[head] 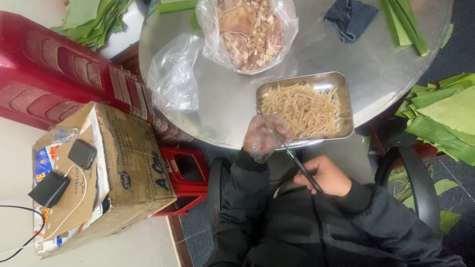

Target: A person uses scissors to cut strips of food material from a plastic bag into a metal tray on a production table.

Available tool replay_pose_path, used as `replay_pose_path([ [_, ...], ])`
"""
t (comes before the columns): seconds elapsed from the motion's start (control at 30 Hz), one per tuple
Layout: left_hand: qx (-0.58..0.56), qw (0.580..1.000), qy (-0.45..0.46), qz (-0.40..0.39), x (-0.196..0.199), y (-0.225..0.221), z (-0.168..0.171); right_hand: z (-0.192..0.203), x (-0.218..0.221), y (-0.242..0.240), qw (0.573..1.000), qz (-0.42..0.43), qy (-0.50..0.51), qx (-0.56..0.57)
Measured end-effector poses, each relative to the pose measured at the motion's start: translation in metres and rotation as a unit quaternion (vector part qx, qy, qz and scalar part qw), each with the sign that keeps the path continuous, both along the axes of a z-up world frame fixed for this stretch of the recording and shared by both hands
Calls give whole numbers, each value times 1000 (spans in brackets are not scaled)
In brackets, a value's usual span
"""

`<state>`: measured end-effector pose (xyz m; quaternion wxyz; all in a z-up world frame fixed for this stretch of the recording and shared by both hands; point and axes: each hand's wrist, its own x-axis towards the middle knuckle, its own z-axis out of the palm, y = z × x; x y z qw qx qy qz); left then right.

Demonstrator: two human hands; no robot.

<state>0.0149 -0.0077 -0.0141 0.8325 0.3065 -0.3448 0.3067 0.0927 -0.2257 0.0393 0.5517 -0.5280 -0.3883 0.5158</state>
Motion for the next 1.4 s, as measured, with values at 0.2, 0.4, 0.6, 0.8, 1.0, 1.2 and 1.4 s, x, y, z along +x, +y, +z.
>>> replay_pose_path([
  [0.2,33,998,60,15,-1,8,-8,1,-1,1,1000,-13,6,-13],
  [0.4,19,1000,3,-23,5,5,-5,-6,5,1,1000,18,-16,-4],
  [0.6,69,995,71,-25,-1,17,-3,3,7,-1,999,27,-5,16],
  [0.8,-2,998,57,7,-4,10,3,14,9,-3,1000,15,-16,13],
  [1.0,74,997,-4,-2,-2,11,32,13,7,-5,1000,4,-11,1],
  [1.2,35,996,36,74,-9,-1,20,6,5,-8,1000,-4,-1,-19],
  [1.4,53,980,146,125,-9,5,20,-1,7,-11,1000,3,-2,-31],
])
